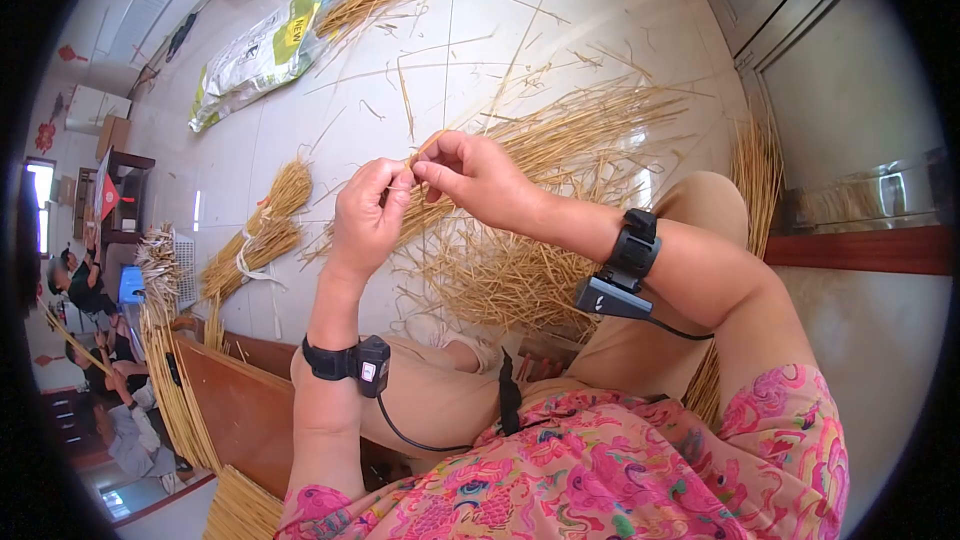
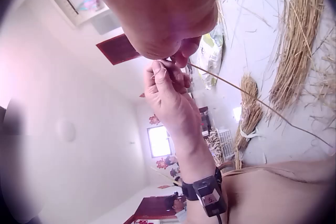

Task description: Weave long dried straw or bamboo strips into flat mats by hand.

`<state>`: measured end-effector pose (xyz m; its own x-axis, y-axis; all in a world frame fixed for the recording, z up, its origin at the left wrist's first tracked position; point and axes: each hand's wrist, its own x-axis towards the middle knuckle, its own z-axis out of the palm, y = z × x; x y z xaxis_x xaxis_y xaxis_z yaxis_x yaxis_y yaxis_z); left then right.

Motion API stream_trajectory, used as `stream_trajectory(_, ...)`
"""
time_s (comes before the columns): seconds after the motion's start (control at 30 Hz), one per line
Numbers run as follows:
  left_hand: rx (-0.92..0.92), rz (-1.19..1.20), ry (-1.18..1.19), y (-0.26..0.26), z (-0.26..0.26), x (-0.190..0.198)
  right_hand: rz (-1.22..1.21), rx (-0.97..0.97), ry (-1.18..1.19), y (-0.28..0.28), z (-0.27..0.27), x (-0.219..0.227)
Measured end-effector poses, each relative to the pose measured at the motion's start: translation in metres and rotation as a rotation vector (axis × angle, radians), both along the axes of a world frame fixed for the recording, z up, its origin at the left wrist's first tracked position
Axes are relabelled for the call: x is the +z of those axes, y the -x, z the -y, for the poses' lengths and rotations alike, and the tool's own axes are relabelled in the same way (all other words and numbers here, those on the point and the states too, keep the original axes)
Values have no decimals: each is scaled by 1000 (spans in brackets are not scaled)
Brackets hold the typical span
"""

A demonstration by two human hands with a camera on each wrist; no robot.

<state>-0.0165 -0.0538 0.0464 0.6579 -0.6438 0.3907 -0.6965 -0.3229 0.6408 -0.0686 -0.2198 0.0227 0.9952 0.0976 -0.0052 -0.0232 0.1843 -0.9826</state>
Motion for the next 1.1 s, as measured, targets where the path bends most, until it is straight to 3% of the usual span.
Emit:
stream_trajectory(0.07,-10,91,-43,-2,-1,-1,-26,-12,27,-1,1,1)
stream_trajectory(0.27,-37,207,-59,-4,1,-5,-38,-47,-184,-2,0,-14)
stream_trajectory(0.37,-20,218,-112,-6,-7,-8,-94,-269,-180,-13,14,-8)
stream_trajectory(0.6,252,-149,-784,-26,-52,-32,34,-270,-4,-15,40,11)
stream_trajectory(0.7,148,-137,-737,-21,-50,-36,89,-178,78,-10,36,15)
stream_trajectory(0.8,-90,-376,-206,-17,-25,-16,93,-27,68,-6,26,14)
stream_trajectory(0.9,-207,-712,373,-8,-2,-6,86,83,36,-1,13,10)
stream_trajectory(1.1,30,-548,287,-3,10,-14,16,61,96,4,-9,-18)
